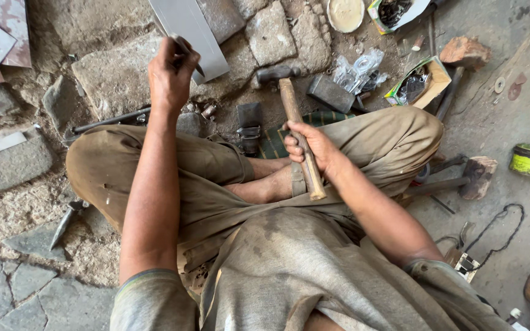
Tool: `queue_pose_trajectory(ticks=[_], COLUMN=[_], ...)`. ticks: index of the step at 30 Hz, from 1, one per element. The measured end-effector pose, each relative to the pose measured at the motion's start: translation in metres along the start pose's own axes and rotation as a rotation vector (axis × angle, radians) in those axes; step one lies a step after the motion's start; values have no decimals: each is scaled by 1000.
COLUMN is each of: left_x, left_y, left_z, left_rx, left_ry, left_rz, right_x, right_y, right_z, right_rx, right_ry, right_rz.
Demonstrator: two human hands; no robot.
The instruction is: The person sits on the ground and uses a hammer and punch to create holes in rectangular metal sheets. They repeatedly position the punch on the metal, strike it with the hammer, and then move the metal sheet to a new position to continue the process.
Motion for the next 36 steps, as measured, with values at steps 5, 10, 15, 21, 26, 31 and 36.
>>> queue_pose_trajectory(ticks=[5, 10, 15, 21, 26, 31, 36], left_x=[26, 37, 31, 32, 28, 23, 37], left_y=[-11, -12, -10, -10, -7, -4, -7], left_z=[2, 1, 2, 3, 0, 3, -2], left_rx=[-161, -200, -243, -271, -228, -294, -206], left_ry=[69, 139, 154, 142, 218, 121, 169], left_rz=[166, 174, 200, 243, 224, 292, 241], right_x=[-45, -87, -61, -62, -67, -50, -36], right_y=[47, 118, 136, 97, 117, 114, 56], right_z=[-49, -146, -104, -63, -124, -72, -43], right_rx=[294, -327, -406, 269, -153, 104, 172], right_ry=[-183, -1002, -1500, -244, -1013, -862, -519], right_rz=[-1094, -800, -579, -1073, -867, -1419, -1167])
Point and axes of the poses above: each hand's wrist, its own z-axis towards the middle knuckle, its own y-axis out of the palm, x = y × z, the point moved 1 cm from there along z, towards the middle knuckle, and after that the axes turned 2 degrees about z, right-handed, at the moved point
